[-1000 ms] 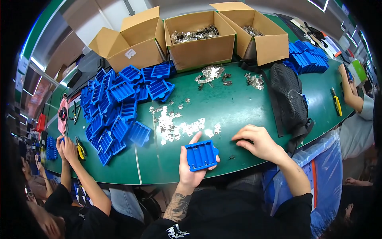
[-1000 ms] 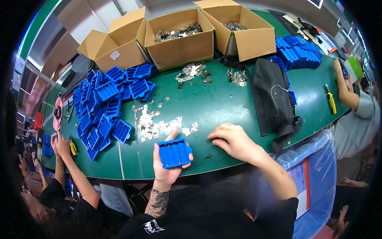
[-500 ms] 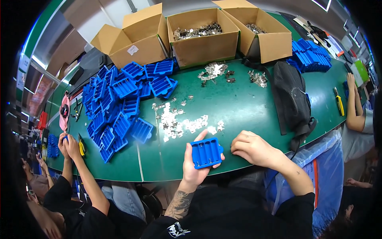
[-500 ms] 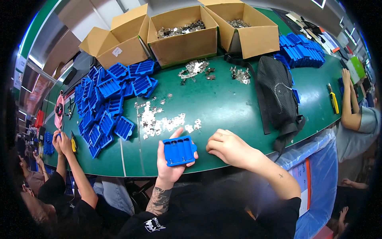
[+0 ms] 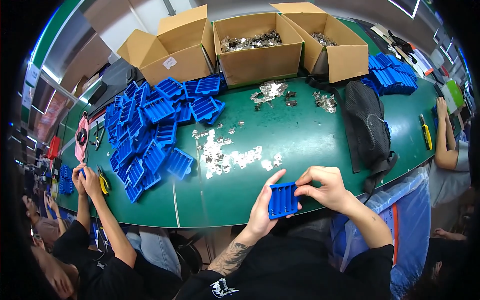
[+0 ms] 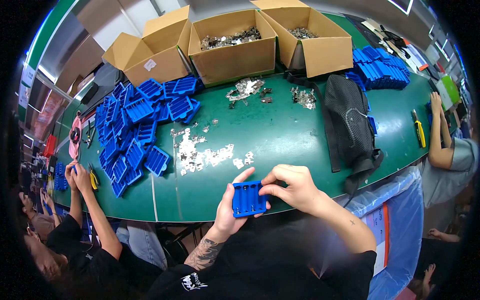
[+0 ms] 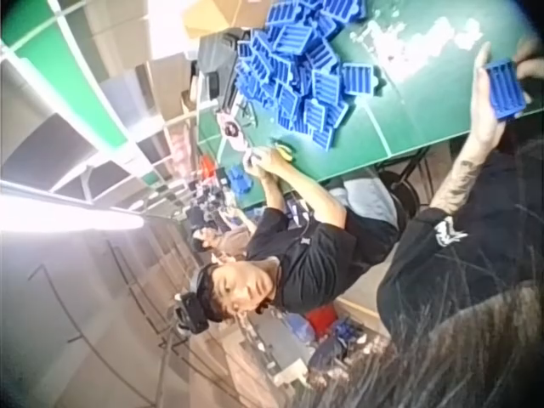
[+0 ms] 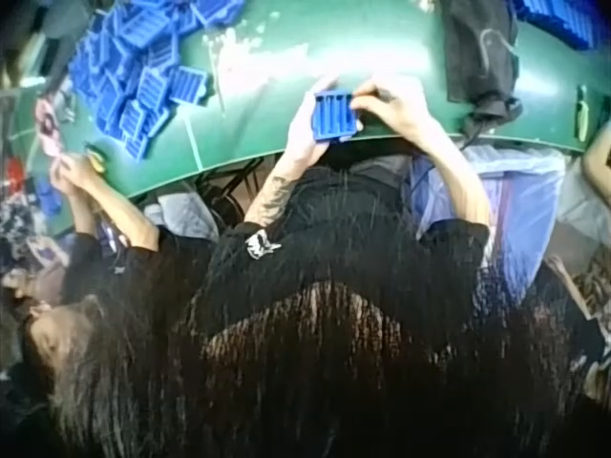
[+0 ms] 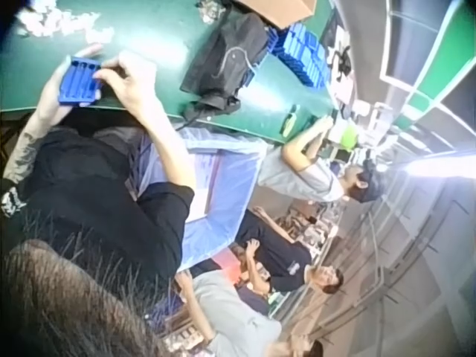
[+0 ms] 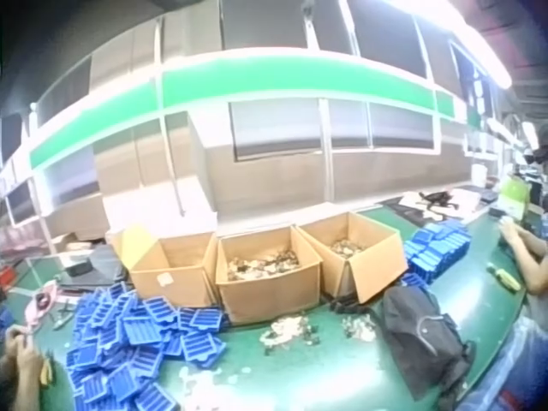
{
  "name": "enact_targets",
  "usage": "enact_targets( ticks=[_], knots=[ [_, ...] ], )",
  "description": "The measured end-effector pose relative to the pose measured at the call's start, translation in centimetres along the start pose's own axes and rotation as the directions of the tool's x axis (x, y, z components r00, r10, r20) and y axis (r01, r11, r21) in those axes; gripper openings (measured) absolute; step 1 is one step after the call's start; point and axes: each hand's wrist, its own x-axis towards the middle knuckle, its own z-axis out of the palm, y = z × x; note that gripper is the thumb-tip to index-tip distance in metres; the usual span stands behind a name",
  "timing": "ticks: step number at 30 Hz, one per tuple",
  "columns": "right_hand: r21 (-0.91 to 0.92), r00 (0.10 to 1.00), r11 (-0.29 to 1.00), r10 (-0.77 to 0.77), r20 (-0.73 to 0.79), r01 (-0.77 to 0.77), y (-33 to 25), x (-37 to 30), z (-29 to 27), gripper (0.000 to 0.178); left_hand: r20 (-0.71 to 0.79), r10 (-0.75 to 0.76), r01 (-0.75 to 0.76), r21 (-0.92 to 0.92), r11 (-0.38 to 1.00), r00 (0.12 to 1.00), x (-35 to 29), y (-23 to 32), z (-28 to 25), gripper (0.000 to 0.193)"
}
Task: Placing small metal components into designated slots of blue plastic trays on a factory assembly line.
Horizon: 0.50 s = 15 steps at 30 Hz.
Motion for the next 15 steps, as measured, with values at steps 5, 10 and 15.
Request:
enact_targets(
  ticks=[5,10,15],
  knots=[
    [-0.043,0.996,0.996,-0.081,-0.045,0.079,0.4,0.2,0.2,0.018,0.026,-0.009,0.009,0.019,1.000,1.000,0.0,0.0,0.6,0.061],
    [0.028,0.989,0.994,-0.103,-0.111,0.107,0.5,0.2,0.5,0.018,0.038,-0.009,0.010,-0.024,1.000,0.999,0.1,0.4,0.8,0.060],
    [0.330,0.985,0.944,0.040,-0.170,0.019,0.6,-0.5,1.5,0.018,0.071,-0.048,0.061,-0.181,0.982,0.996,0.0,0.7,1.2,0.059]
  ],
)
